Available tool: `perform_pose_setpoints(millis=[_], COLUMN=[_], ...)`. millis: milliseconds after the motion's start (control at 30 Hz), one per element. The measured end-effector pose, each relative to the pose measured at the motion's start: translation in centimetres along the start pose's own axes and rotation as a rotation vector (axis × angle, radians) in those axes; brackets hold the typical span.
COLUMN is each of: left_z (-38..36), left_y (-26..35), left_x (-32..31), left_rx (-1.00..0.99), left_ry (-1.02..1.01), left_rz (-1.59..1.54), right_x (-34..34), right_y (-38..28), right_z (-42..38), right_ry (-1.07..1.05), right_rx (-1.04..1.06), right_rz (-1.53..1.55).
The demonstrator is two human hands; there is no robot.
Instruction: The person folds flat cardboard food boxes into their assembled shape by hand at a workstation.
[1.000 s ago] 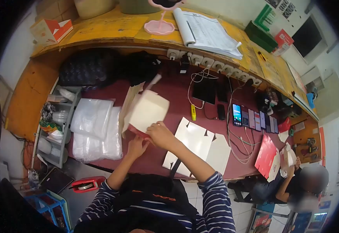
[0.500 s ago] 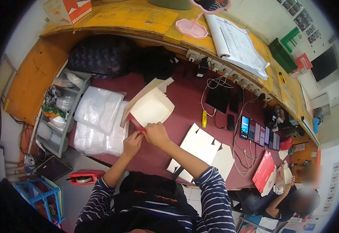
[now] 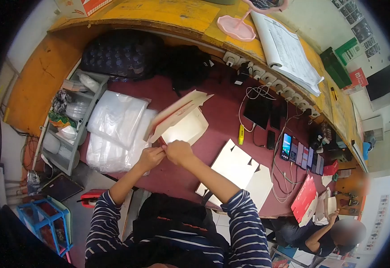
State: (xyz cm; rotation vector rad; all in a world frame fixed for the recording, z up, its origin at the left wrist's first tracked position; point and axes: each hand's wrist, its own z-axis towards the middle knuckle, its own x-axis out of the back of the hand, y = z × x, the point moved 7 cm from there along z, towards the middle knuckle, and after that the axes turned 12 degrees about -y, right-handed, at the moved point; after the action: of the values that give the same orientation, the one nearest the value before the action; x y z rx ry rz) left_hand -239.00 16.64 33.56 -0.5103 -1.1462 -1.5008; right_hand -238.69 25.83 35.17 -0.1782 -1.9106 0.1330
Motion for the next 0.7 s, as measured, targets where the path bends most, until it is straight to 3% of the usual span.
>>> perform_pose_setpoints(millis=[67,167,233,300,367,467,600,667,700], left_z=[0.3,1.0,1.2,0.4,-0.1,-0.7,-0.5,-0.7,-0.6], left_y=[0.5,0.9,-1.5,-2.5,-3.1,-3.7,-2.3,-1.0,-0.5], left_x=[-0.2,-0.1,0.5,-0.3,-1.3,-2.8,-2.9,-1.5,-1.8], left_rx=[-0.016,-0.074,0.225,0.239,0.352,0.318,0.293,0.304,0.23], left_ry=[-0.037,-0.069,-0.109,-0.101,-0.078,0.006,-0.017,0.17,0.202], left_rz=[-0.012,0.013,0.184,0.223,0.181,0.217,0.167,0.044,0.034], right_x=[0.0,0.2,1.2,1.5,0.2,-1.6,-1.6,4.8,6.2], right_y=[0.4,-0.4,-0.4,-0.5,-0.2,0.7,5.4,9.1,10.7], right_z=[0.8,2.1,1.6,1.5,2.1,3.4,4.3,1.4,0.7], right_ry=[-0.044,0.082,0.146,0.213,0.094,-0.038,-0.138,0.362,0.504], right_rx=[-0.03,0.006,0.0,-0.004,-0.097,-0.156,-0.014,-0.223,-0.309], right_rz=[0.12,0.031,0.073,0.116,0.062,0.047,0.399,0.332,0.224])
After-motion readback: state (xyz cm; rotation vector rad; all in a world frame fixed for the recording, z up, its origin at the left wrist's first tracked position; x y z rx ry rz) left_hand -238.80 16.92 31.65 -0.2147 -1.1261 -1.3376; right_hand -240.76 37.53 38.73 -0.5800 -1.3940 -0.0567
